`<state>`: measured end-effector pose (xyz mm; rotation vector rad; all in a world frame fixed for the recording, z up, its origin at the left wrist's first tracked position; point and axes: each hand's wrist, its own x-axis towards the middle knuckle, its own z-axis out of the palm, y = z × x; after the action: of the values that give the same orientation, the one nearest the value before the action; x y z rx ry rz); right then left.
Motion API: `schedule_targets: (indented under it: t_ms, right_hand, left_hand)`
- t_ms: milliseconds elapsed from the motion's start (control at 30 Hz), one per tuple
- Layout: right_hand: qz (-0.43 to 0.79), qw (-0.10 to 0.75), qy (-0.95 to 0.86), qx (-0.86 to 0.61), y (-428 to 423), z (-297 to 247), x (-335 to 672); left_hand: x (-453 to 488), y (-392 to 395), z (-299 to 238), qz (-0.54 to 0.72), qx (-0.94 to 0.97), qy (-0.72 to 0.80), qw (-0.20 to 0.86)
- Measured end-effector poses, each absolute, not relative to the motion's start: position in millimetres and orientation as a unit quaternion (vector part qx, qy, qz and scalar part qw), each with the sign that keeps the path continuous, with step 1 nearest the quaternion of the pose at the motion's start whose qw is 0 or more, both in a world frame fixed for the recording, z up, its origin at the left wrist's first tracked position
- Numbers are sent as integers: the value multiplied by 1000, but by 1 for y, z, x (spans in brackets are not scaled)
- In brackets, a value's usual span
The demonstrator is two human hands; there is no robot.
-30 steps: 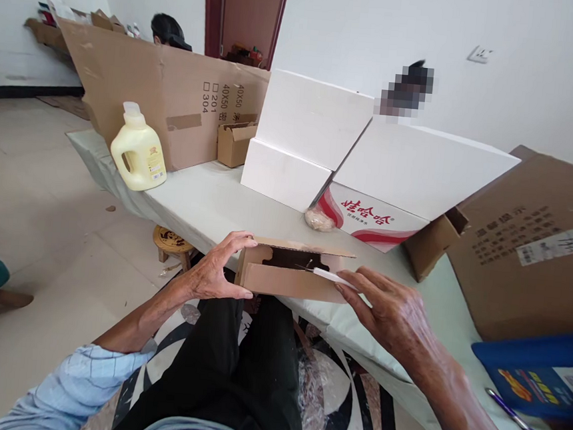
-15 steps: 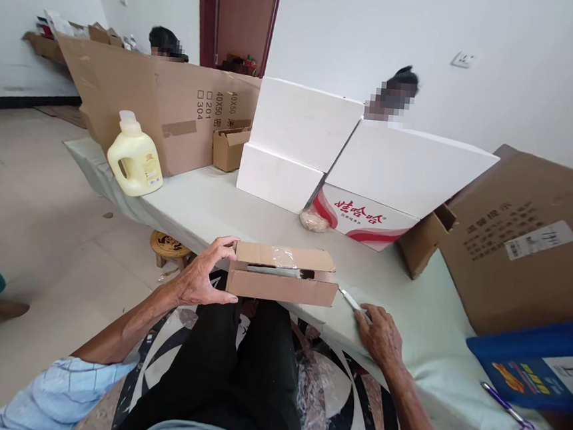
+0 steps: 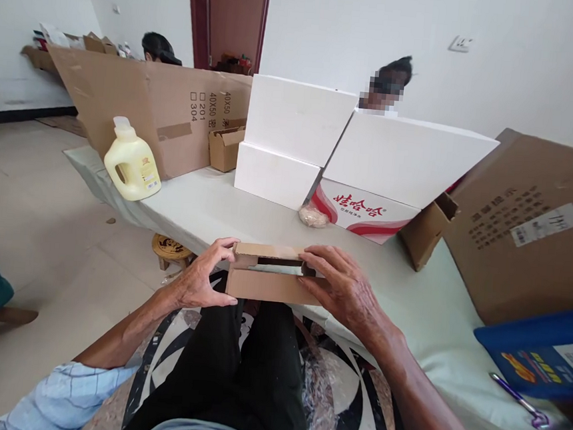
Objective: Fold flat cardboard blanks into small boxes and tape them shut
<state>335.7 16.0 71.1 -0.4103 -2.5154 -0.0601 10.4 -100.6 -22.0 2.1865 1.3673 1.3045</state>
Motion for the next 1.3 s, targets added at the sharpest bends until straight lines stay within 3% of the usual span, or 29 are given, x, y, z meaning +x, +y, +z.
schedule_targets:
  t_ms: [333,867,1000,1067,1167,1300]
  right_hand:
    - [78,344,-929,-109,21,81,319]
    - [143,257,-950,-104,29,90,311]
    - [242,242,-931,-129,29,90,308]
    - [339,263,-887,-169,34,88,308]
    - [468,365,-769,-239,55,85,316]
    - [483,472,-670,-307,100,74,339]
  left_hand:
    - [17,-97,-16,472,765,420,123]
    - [3,-86,-6,414,813,401,85]
    - [3,-85,-6,409,818,397,79]
    - [3,-86,-4,401,823,395,74]
    - [3,-89,-3,388,827,401,61]
    - [-1,-93,-8,394,819,413,62]
